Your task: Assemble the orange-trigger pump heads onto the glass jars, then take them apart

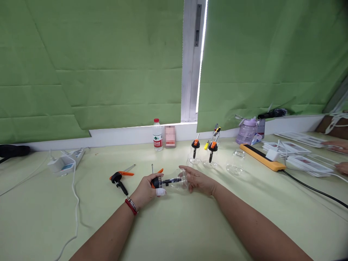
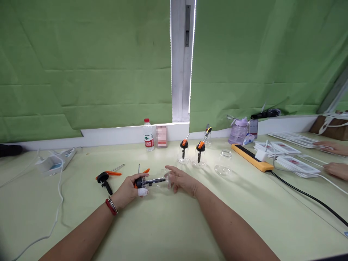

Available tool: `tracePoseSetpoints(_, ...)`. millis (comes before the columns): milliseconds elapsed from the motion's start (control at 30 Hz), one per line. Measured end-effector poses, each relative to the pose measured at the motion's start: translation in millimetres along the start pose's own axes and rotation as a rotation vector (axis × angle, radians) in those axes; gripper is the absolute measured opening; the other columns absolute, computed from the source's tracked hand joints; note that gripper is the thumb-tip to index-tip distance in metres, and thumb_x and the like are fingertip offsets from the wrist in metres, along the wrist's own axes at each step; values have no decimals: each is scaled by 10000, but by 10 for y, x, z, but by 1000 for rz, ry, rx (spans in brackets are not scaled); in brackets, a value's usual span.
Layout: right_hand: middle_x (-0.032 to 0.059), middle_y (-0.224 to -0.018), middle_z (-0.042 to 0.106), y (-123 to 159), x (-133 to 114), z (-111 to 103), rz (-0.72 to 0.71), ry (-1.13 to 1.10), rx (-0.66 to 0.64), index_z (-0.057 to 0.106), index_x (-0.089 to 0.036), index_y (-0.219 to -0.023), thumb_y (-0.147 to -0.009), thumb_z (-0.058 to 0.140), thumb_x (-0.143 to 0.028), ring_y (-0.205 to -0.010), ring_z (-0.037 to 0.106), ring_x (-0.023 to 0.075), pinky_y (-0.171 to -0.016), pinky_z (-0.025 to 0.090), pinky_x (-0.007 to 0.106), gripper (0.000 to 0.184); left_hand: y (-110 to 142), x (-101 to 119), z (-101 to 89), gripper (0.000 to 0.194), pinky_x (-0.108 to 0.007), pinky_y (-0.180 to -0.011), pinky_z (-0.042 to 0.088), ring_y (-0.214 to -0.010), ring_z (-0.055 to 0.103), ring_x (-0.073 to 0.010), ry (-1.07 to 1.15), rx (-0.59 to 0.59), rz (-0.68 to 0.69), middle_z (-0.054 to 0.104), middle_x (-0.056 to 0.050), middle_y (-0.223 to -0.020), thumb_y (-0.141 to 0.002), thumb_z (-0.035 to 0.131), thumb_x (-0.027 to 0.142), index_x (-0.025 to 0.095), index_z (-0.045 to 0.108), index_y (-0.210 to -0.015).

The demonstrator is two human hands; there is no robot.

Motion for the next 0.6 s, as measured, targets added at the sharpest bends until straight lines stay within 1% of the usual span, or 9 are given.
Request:
tracePoseSetpoints(67,83,-1148,507,28,-71,36,-37,11,-20,411,-261,-1256,-723,664,-382,-734,605,131,-532,482,235,603,2,-2,-5,666,-244,-573,444,-614,473,-110,3,8,-3,528,-1,-772,-512,798,258,143,558,-1122)
tracePoseSetpoints(200,55,-981,559,25,-53,75,-15,-26,-28,470,-216,-1183,-727,657,-352,-655,602,123,-502,471,232,511,23,18,38,687,-259,-570,449,-574,464,-101,24,-21,-11,506,25,-720,-521,793,282,147,542,-1146)
tracePoseSetpoints(267,39,-857,586,-1,20,76,32,-47,-24,491,-183,-1129,-748,616,-407,-580,596,122,-458,461,230,459,31,37,53,691,-261,-583,450,-593,475,-108,8,-22,-9,525,15,-747,-511,798,288,149,550,-1140)
tracePoseSetpoints(333,35,-745,598,-31,121,63,101,-43,-10,523,-148,-1025,-788,511,-518,-498,582,123,-397,437,223,440,31,49,64,695,-262,-609,450,-633,494,-122,-20,-22,-4,546,-1,-784,-498,804,288,145,559,-1132)
tracePoseSetpoints(400,37,-660,591,-58,217,41,163,-20,7,543,-128,-899,-810,374,-618,-429,556,119,-336,396,207,526,26,50,74,701,-265,-631,450,-663,508,-134,-37,-32,0,561,-14,-803,-497,804,289,139,559,-1136)
tracePoseSetpoints(467,39,-611,580,-78,272,22,191,7,14,546,-122,-815,-813,284,-664,-393,534,110,-303,365,192,602,20,42,72,706,-267,-640,451,-684,518,-142,-42,-36,4,572,-29,-837,-504,802,291,138,552,-1146)
tracePoseSetpoints(533,45,-608,582,-83,288,11,203,29,5,555,-113,-807,-817,255,-671,-387,526,105,-294,361,187,633,16,31,60,707,-267,-646,454,-706,525,-147,-44,-34,8,579,-45,-888,-509,799,287,142,548,-1154)
tracePoseSetpoints(600,60,-658,598,-68,260,2,198,29,-5,567,-103,-898,-822,281,-655,-420,544,110,-306,377,189,626,13,18,43,710,-265,-648,455,-715,528,-149,-47,-28,7,580,-46,-894,-511,798,280,144,545,-1160)
Point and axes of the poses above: each hand's wrist, its own y-axis away from the middle knuckle, its own z-axis out of the palm, x = y × z, the point moved 7 cm from there along -y, towards the middle knuckle
